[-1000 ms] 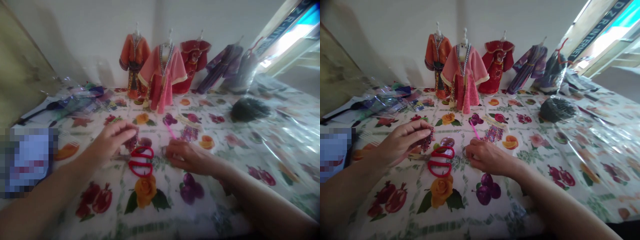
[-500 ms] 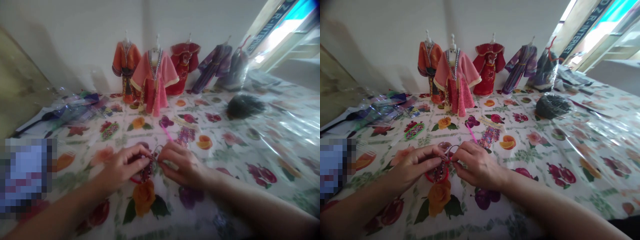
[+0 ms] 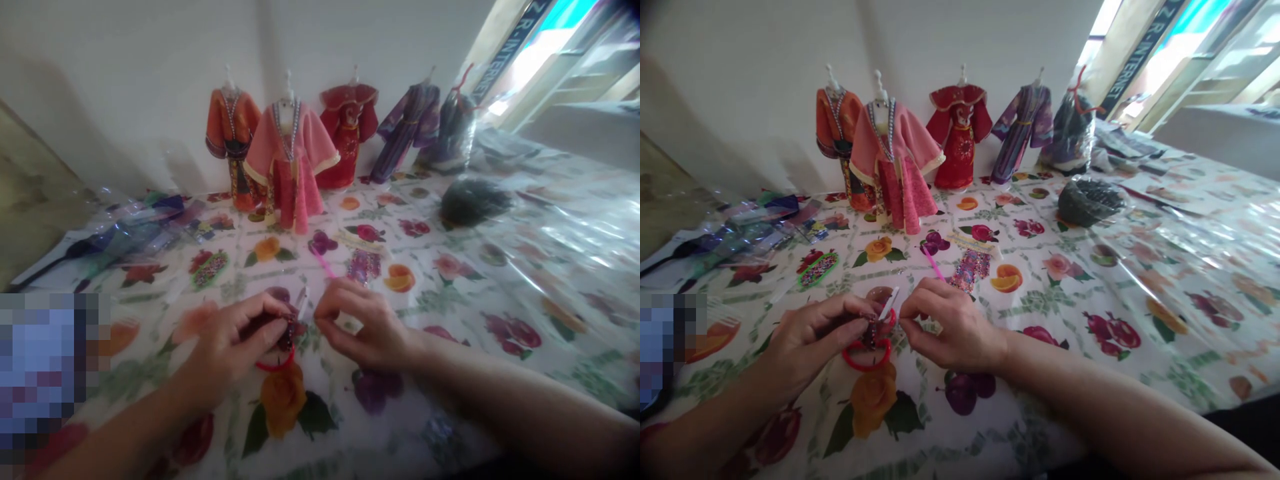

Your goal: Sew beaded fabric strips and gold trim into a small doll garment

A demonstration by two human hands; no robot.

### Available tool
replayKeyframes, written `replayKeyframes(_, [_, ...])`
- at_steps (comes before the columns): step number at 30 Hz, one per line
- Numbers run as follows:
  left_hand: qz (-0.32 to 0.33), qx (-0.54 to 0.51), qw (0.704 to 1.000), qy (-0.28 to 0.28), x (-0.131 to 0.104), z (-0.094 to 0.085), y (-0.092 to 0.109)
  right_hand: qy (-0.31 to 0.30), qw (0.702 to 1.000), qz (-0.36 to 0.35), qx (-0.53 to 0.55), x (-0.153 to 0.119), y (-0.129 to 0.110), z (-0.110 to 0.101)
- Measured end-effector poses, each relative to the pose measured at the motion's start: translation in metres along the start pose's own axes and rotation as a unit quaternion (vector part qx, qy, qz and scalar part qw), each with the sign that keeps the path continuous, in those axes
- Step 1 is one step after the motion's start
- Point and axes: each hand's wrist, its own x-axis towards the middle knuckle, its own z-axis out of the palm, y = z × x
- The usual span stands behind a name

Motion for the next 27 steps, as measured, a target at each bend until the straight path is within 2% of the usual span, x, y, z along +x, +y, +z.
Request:
replayKeyframes(5, [-0.029,-0.006,0.999,-0.039,-0.001,-0.001,0.003,0.047,0.996,0.072,0.038,0.007,0.004,-0.018])
replayKeyframes(7, [-0.035,0.010,0.998,-0.054,0.000,-0.001,0.004,0.022,0.995,0.090,0.046,0.010,0.007,-0.021])
replayKeyframes(12, [-0.031,0.073,0.994,-0.076,0.001,-0.002,0.006,-0.081,0.992,0.071,0.067,0.011,0.013,-0.022])
replayKeyframes(15, [-0.038,0.070,0.992,-0.096,0.001,-0.002,0.004,-0.100,0.989,0.078,0.071,0.009,0.014,-0.019])
replayKeyframes(20, [-0.060,-0.007,0.988,-0.144,0.002,-0.001,-0.001,-0.123,0.987,0.065,0.080,0.009,0.011,-0.018])
replayKeyframes(27, [-0.051,-0.020,0.985,-0.162,0.004,-0.002,0.003,-0.165,0.972,0.097,0.133,0.012,0.009,-0.015])
